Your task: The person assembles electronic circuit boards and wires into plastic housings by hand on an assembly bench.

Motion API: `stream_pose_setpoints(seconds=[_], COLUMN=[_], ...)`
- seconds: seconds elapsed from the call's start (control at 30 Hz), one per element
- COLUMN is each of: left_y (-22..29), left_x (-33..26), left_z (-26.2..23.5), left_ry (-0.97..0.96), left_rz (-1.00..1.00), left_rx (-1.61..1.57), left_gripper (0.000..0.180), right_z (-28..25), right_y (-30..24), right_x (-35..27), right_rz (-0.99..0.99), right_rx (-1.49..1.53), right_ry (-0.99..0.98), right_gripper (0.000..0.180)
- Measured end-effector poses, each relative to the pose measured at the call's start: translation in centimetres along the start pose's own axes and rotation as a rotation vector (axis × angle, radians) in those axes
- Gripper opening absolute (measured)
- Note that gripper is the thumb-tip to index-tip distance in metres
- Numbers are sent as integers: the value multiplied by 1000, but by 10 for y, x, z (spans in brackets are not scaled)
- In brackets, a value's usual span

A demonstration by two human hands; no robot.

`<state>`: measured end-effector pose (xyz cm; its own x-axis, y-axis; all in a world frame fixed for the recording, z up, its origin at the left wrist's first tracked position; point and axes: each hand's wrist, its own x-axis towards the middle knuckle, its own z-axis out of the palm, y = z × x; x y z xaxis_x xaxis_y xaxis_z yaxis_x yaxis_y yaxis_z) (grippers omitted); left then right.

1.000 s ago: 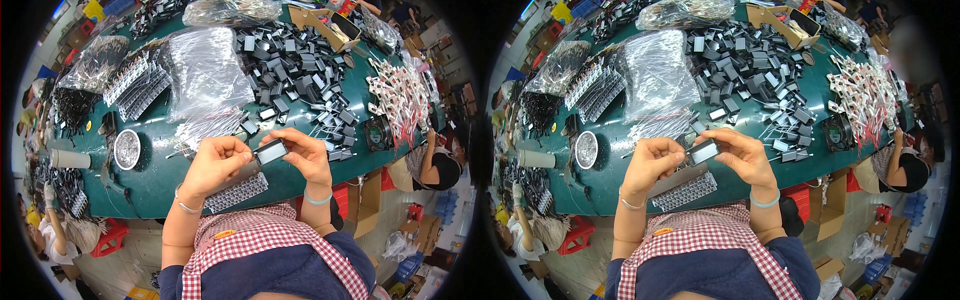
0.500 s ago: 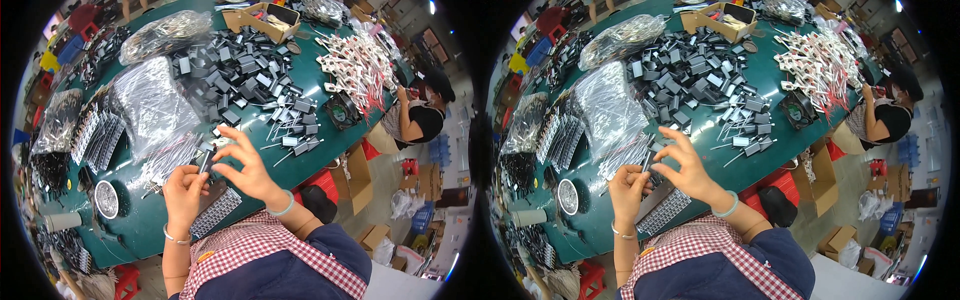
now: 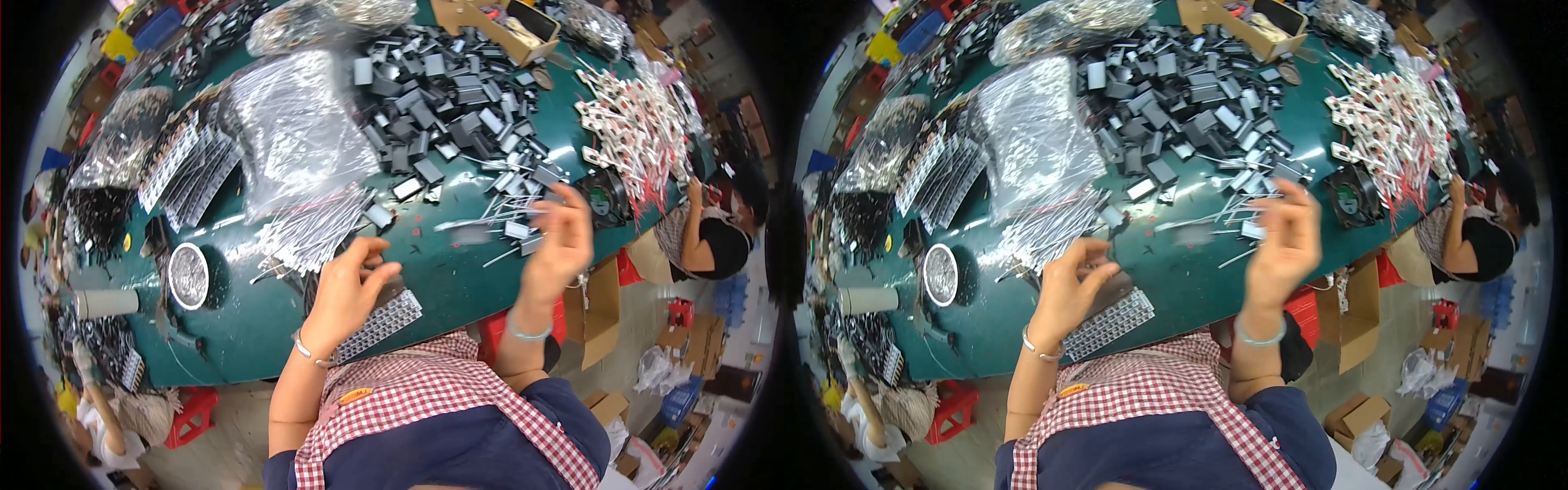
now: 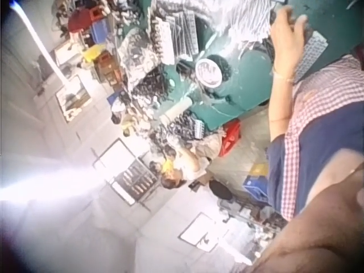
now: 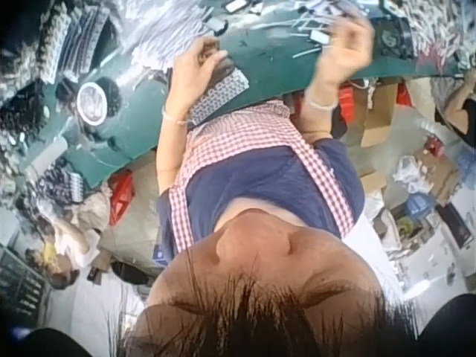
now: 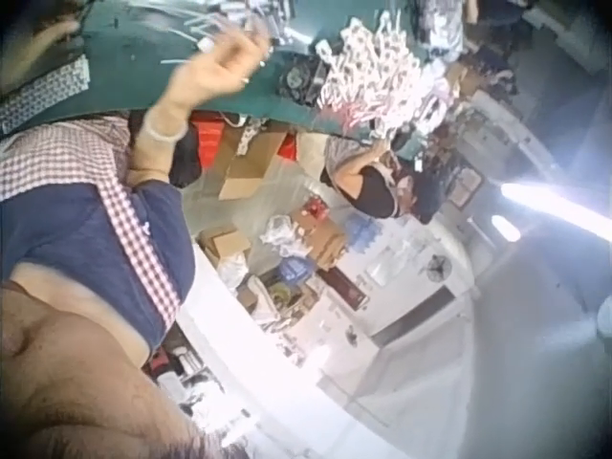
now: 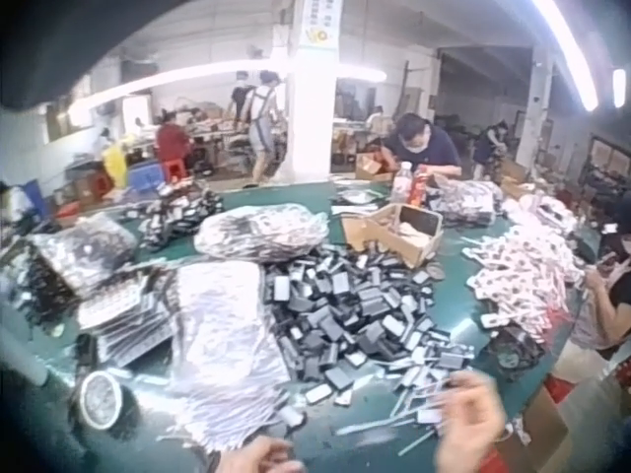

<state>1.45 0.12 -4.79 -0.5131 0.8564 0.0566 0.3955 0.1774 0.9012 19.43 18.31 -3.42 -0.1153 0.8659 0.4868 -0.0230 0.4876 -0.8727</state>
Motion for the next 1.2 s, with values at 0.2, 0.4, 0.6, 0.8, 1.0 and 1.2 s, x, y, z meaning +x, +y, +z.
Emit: stream_pose_setpoints(seconds=[0.2, 0.4, 0.6, 0.8, 1.0, 1.2], left_y=[-40, -66, -70, -47, -18, 21], left_x=[20, 35, 39, 34, 24, 9], left_z=[-20, -5, -1, -21, -41, -44], left_ry=[205, 56, 11, 126, 421, 243], left_rz=[113, 76, 83, 19, -18, 50], left_rx=[553, 811, 943, 733, 357, 107], left_gripper=[12, 10, 13, 7, 8, 6], right_z=[-25, -18, 53, 111, 100, 86], right_y=[35, 104, 72, 61, 52, 10], right_x=[32, -4, -27, -55, -48, -36], right_rz=[-581, -229, -233, -207, -151, 206], right_rx=[-621, -684, -419, -490, -381, 164], right_ry=[-129, -522, -567, -807, -765, -865], right_gripper=[10, 16, 25, 36, 36, 46])
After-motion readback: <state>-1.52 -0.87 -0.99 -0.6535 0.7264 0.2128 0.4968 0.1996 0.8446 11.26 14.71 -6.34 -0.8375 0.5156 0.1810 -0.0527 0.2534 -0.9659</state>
